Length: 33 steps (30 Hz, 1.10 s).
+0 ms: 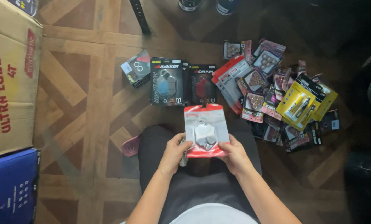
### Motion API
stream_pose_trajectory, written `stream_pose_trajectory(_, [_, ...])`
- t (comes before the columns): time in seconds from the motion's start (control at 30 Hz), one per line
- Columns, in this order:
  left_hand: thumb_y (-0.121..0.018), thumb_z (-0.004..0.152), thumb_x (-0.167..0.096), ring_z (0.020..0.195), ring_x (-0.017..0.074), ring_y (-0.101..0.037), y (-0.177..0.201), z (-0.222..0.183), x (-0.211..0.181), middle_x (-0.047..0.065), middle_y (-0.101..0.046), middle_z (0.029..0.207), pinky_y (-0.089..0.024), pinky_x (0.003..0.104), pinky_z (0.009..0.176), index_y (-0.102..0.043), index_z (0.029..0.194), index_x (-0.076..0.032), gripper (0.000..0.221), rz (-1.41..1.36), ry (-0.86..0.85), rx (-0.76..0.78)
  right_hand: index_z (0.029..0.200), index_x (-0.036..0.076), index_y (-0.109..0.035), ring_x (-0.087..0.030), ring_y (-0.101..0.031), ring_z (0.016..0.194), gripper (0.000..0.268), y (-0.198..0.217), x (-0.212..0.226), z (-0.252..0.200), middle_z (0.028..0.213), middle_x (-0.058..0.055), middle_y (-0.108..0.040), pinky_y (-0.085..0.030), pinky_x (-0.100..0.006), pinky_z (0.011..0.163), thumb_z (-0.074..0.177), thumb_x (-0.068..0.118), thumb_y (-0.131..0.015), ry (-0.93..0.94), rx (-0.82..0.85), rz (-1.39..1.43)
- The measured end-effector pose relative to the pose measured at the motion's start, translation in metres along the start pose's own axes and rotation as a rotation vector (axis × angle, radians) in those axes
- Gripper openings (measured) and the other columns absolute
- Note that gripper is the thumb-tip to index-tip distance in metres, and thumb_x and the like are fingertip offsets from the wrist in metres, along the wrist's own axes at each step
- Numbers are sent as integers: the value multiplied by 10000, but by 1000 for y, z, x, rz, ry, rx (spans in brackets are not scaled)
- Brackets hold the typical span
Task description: The person sorts through a large pile of motorcycle brake pads in retail packaging and organizes them on the floor and a nearby shelf.
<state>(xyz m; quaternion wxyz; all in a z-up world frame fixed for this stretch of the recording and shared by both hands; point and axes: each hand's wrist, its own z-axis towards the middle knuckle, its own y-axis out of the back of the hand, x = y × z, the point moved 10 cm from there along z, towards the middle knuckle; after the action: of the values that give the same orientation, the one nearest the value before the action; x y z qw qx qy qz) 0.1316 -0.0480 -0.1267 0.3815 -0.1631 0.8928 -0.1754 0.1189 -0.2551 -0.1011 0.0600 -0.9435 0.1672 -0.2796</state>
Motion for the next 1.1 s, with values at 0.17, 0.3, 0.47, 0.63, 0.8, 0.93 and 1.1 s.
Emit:
stream_pose_trajectory(0.17, [-728,900,-146,765,152,-633,24,18,-14,67,-723,916,-500,307,673,-748,1170,-28,295,107,44,-117,1318,65,-573,-197,-730,948,389,3,13,44,1120,-89,-731,-614,-357,786,929,52,-590,58,-53,3])
stream_pose_trajectory(0.3, [-745,885,-162,879,170,-691,72,35,-93,76,-750,964,-549,325,800,-762,1091,-53,235,525,-401,-431,1282,54,-579,-180,-718,915,364,24,19,78,1093,-81,-714,-610,-345,759,923,-6,-601,178,-144,9])
stream_pose_trajectory(0.47, [-801,852,-302,999,328,-713,119,86,-148,166,-722,1070,-549,418,868,-726,1138,-72,374,935,-514,-730,1332,53,-596,-159,-682,901,406,37,20,92,1099,-82,-715,-561,-307,760,936,-31,-614,294,-171,-74])
stream_pose_trajectory(0.63, [-931,613,-594,1037,448,-639,131,161,-147,232,-698,1120,-496,521,858,-680,1188,-52,829,1228,-343,-701,1325,57,-567,-144,-701,939,413,33,20,94,1119,-73,-710,-592,-312,804,920,-18,-602,277,-212,-86])
stream_pose_trajectory(0.8, [-911,633,-552,951,338,-716,149,172,-112,198,-740,1017,-550,429,842,-653,1146,-15,786,939,-187,-584,1342,51,-562,-153,-689,940,426,39,15,104,1123,-84,-699,-589,-325,807,924,-7,-617,285,-199,-61])
stream_pose_trajectory(0.93, [-919,719,-389,896,225,-713,117,140,-137,134,-740,974,-541,361,801,-652,1089,14,609,788,-382,-399,1328,39,-561,-159,-703,957,411,27,27,94,1128,-84,-710,-594,-330,817,924,10,-629,294,-128,30])
stream_pose_trajectory(1.1, [-814,839,-176,855,168,-671,156,134,-92,84,-717,959,-543,315,758,-662,1115,24,374,207,-303,-368,1326,51,-560,-176,-712,940,417,26,29,90,1118,-83,-717,-604,-327,792,917,20,-630,277,-110,78])
